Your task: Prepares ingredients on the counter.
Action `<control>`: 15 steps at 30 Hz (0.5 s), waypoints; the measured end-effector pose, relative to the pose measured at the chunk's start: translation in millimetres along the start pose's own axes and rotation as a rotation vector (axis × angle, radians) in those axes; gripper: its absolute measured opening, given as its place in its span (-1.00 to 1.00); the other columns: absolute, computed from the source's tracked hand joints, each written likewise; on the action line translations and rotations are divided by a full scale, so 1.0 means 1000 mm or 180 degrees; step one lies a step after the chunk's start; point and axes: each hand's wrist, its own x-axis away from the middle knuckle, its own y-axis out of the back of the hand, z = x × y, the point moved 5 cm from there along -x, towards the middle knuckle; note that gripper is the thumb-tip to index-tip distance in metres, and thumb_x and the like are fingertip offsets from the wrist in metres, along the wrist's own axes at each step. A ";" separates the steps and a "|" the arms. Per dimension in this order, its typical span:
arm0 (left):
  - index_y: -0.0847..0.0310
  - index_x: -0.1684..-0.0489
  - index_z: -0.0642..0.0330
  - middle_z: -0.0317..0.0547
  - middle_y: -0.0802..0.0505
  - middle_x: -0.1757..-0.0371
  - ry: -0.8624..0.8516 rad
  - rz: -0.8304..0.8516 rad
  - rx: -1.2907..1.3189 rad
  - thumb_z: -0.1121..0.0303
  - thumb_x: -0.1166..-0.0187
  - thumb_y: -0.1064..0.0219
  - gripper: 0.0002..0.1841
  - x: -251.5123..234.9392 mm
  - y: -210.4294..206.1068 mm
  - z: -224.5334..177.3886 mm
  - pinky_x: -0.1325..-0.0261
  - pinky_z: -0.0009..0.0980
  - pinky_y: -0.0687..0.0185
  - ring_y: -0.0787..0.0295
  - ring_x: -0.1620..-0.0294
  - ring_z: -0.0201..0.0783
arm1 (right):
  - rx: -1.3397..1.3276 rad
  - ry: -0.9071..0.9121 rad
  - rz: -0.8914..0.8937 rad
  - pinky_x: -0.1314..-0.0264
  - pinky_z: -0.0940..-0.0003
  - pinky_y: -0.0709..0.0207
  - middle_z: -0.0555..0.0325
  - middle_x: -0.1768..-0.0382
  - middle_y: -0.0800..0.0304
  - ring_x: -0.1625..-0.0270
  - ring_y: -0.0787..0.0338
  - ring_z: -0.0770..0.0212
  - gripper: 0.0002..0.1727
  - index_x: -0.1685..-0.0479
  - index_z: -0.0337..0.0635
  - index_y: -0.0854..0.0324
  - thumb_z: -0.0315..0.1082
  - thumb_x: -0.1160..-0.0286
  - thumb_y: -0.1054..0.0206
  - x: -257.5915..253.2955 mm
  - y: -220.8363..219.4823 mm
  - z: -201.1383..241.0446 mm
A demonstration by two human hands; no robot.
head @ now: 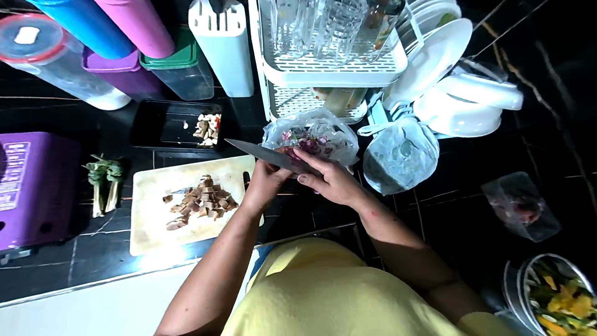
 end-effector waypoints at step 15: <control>-0.66 -0.25 0.26 -0.19 -0.90 0.13 0.0025 0.0062 0.0074 0.57 -0.59 -0.32 -0.70 0.003 0.006 0.001 0.13 -0.45 -0.82 -0.84 0.25 -0.39 | -0.0227 -0.0157 0.0144 -0.10 0.15 -0.76 0.03 -0.27 -0.80 -0.03 -0.85 0.22 -0.35 -0.77 0.16 -0.39 -0.01 -0.69 -0.32 0.004 -0.001 0.000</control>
